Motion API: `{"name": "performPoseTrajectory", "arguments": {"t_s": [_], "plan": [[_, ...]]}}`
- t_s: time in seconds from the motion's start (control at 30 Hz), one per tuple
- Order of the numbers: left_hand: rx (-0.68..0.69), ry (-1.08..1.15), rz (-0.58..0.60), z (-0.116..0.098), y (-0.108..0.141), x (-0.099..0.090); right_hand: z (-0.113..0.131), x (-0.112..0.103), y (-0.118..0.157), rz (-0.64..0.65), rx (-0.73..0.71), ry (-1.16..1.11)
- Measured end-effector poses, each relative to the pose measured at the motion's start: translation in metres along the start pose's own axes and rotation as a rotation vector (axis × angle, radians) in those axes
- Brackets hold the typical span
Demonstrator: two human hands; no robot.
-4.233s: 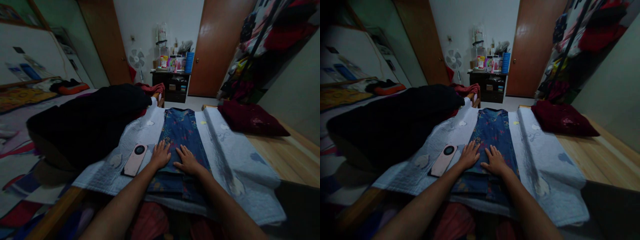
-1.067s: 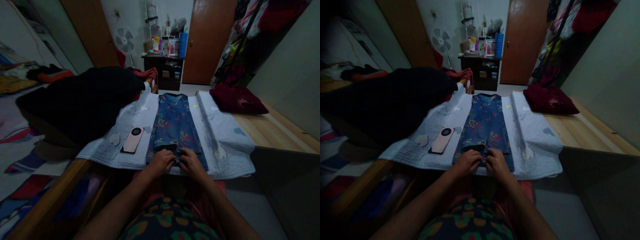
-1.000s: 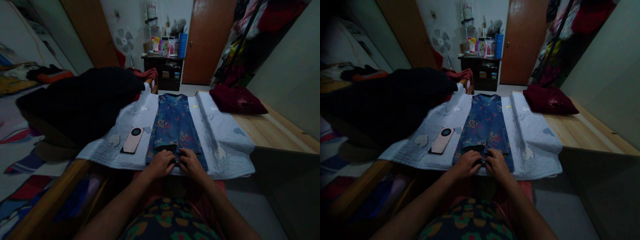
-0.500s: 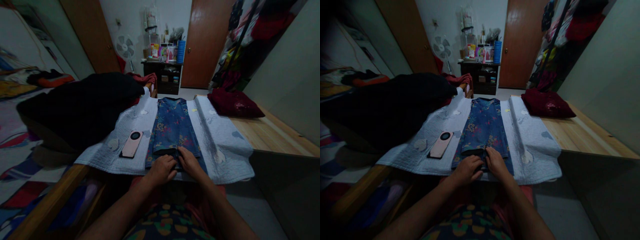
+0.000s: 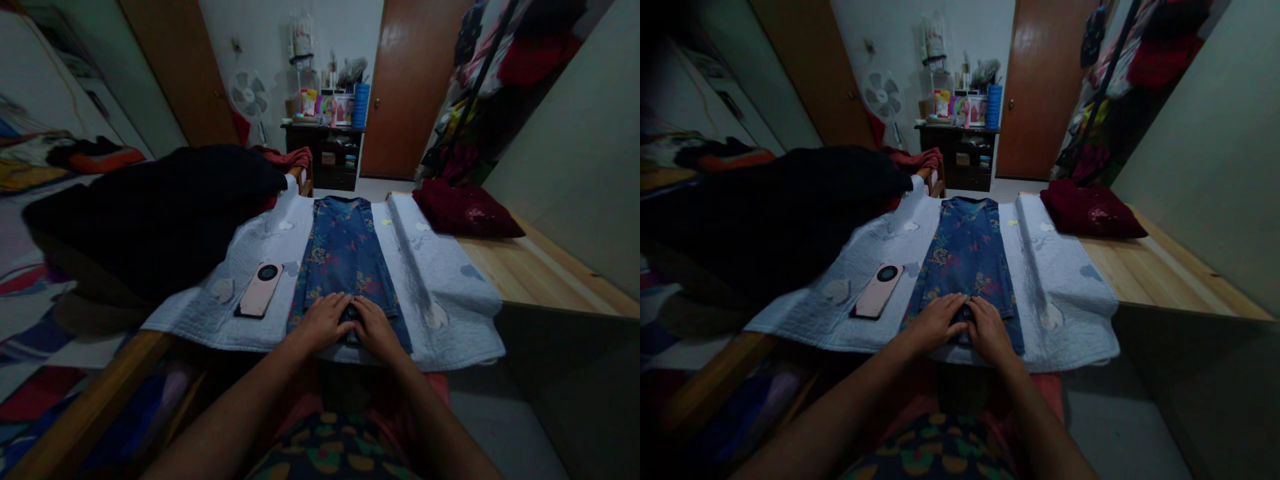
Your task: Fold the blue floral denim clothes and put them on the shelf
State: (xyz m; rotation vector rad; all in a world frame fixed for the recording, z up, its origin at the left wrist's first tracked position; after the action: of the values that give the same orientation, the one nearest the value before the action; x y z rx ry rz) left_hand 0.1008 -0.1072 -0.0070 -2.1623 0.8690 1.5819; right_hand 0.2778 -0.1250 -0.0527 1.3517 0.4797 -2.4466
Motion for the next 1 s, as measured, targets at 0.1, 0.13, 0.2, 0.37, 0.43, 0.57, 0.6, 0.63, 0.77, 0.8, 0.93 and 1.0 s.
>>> {"name": "performPoseTrajectory", "arguments": {"t_s": [0.1,0.13,0.2,0.37,0.43,0.57,0.6,0.63,0.77,0.8,0.93,1.0], "plan": [[-0.026,-0.013,0.057,-0.001,0.006,0.010,0.000,0.000,0.000,-0.014,0.000,-0.018],[-0.021,-0.017,0.069,-0.001,0.008,0.011,0.000,-0.001,0.001,-0.020,-0.002,-0.027],[-0.002,-0.023,0.096,-0.001,0.010,0.011,0.000,-0.002,0.002,-0.021,-0.011,-0.045],[0.017,-0.038,0.145,0.002,0.009,0.009,-0.003,-0.006,0.012,0.024,0.006,-0.042],[0.018,-0.035,0.143,0.002,0.007,0.009,-0.004,-0.008,0.017,0.047,0.012,-0.038],[0.037,-0.028,0.133,0.002,0.003,0.007,-0.005,-0.017,0.024,0.104,-0.013,-0.067],[0.048,-0.032,0.125,0.001,0.003,0.006,-0.005,-0.020,0.025,0.118,-0.022,-0.079],[0.061,-0.039,0.112,0.000,0.002,0.006,-0.005,-0.022,0.026,0.133,-0.030,-0.091],[0.081,-0.070,0.070,-0.008,0.001,0.004,-0.007,-0.028,0.028,0.189,-0.056,-0.108],[0.080,-0.071,0.069,-0.009,0.001,0.004,-0.008,-0.028,0.028,0.195,-0.059,-0.105],[0.097,-0.061,0.075,-0.009,0.003,0.004,-0.011,-0.025,0.028,0.195,-0.073,-0.089],[0.108,-0.052,0.077,-0.007,0.005,0.004,-0.011,-0.023,0.029,0.191,-0.082,-0.079]]}}
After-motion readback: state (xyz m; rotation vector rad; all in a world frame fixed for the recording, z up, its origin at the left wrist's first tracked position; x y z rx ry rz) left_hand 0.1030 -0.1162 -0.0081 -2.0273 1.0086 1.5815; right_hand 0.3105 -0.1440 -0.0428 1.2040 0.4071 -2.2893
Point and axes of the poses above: each hand's wrist, its own y-axis away from the middle knuckle, its own x-axis out of the palm, z = x × y, the point moved 1 cm from there along -y, towards the middle knuckle, and after that the axes turned 12 degrees about z, right-handed, at the moved point
